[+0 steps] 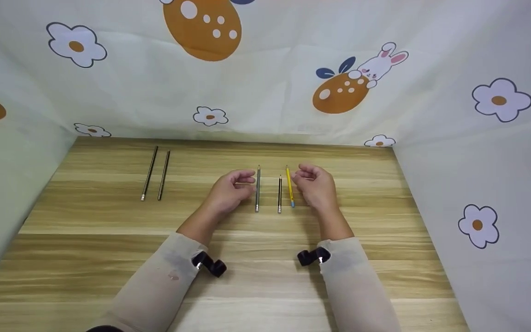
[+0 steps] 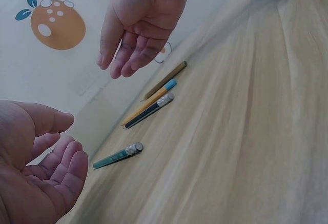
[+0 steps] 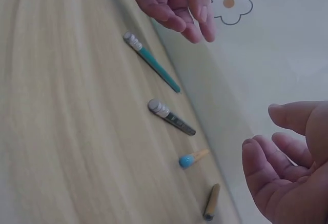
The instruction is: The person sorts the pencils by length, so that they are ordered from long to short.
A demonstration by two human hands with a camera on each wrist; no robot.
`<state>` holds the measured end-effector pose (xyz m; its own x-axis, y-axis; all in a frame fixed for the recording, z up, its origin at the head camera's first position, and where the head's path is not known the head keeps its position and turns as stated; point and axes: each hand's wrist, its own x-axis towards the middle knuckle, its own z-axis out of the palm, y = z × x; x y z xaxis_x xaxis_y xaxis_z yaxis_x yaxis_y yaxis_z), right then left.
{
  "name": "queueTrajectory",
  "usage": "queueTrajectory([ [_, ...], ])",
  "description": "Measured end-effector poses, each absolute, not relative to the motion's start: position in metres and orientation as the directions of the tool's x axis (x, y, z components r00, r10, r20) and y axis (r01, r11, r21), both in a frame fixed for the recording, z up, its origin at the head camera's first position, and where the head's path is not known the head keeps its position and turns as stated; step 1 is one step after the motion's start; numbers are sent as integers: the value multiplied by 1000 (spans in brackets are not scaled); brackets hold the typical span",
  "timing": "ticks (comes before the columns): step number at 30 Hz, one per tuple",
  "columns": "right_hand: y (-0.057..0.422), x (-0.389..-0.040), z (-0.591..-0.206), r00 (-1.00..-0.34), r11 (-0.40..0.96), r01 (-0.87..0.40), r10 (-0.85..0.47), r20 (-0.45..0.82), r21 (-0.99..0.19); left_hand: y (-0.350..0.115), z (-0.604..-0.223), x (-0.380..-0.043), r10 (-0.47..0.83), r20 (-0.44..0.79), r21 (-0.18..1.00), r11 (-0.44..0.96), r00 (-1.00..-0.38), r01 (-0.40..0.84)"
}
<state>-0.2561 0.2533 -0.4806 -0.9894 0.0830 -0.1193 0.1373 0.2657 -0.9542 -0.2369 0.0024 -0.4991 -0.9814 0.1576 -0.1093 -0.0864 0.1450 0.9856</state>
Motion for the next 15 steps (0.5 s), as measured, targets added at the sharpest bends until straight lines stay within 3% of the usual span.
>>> queueTrajectory([
  [7,255,-259,-492,-987,333,161,48,-154,-929,3,-507,-237,169,-144,973,202,-975,-109],
  [15,255,-257,-496,-988,538,131,-2,-157,-833,4,-511,-238,211,-179,950,290,-961,-114],
])
